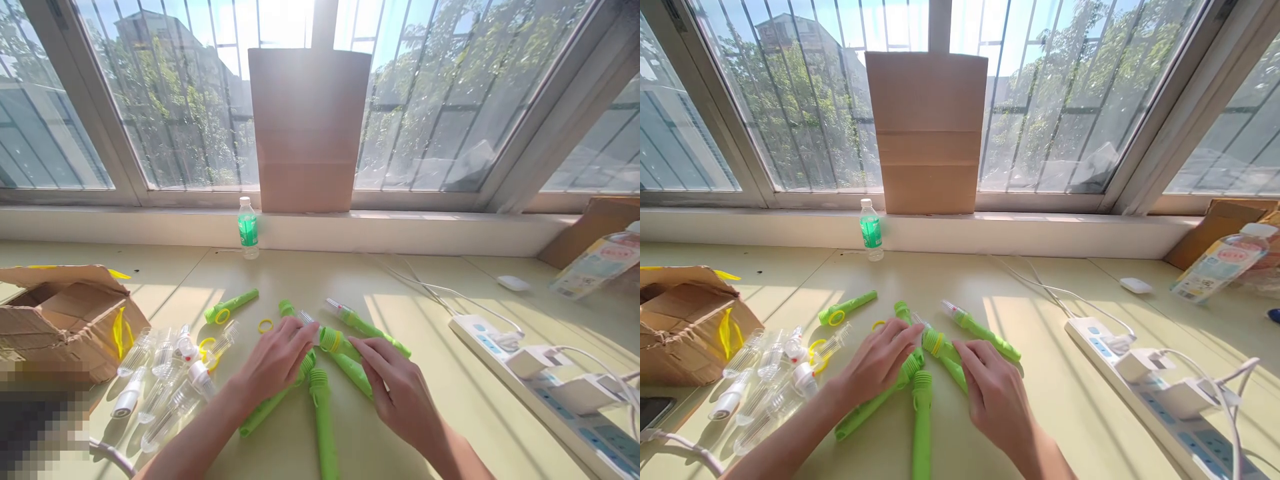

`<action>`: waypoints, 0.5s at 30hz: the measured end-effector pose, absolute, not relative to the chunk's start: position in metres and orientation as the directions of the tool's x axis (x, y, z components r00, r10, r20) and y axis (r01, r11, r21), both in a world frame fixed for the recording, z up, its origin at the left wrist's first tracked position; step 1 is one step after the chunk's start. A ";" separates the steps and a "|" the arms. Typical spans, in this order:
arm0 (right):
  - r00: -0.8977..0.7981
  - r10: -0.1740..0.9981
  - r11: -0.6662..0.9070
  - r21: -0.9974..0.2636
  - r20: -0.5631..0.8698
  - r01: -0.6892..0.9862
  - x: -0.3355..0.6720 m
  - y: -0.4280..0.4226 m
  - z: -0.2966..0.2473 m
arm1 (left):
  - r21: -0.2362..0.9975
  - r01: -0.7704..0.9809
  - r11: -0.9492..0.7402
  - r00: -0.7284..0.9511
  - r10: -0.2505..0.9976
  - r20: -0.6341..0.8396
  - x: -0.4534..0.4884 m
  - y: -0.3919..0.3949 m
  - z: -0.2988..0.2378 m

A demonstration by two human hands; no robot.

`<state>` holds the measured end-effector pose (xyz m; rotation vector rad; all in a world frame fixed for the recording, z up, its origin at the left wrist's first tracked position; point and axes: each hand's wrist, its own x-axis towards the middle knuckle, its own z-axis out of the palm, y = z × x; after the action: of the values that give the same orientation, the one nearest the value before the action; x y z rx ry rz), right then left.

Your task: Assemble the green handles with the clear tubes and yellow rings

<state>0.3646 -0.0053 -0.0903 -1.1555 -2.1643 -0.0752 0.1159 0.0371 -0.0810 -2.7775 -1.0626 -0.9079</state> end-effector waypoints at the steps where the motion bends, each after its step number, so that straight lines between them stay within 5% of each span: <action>1: -0.392 0.707 0.620 -0.248 0.589 0.745 0.365 -0.006 -0.089 | 0.214 0.600 -0.771 0.589 0.607 0.534 0.115 0.037 -0.080; 11: -0.453 0.680 0.649 -0.187 0.576 0.737 0.358 -0.010 -0.087 | 0.333 0.549 -0.767 0.571 0.635 0.520 0.113 0.034 -0.073; 15: -0.479 0.706 0.635 -0.167 0.522 0.754 0.356 -0.011 -0.090 | 0.482 0.459 -0.746 0.580 0.663 0.474 0.117 0.031 -0.077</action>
<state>0.3561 -0.0107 -0.0900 -1.1378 -2.2994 -0.1142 0.1169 0.0305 -0.0768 -3.0593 -1.1213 -1.1452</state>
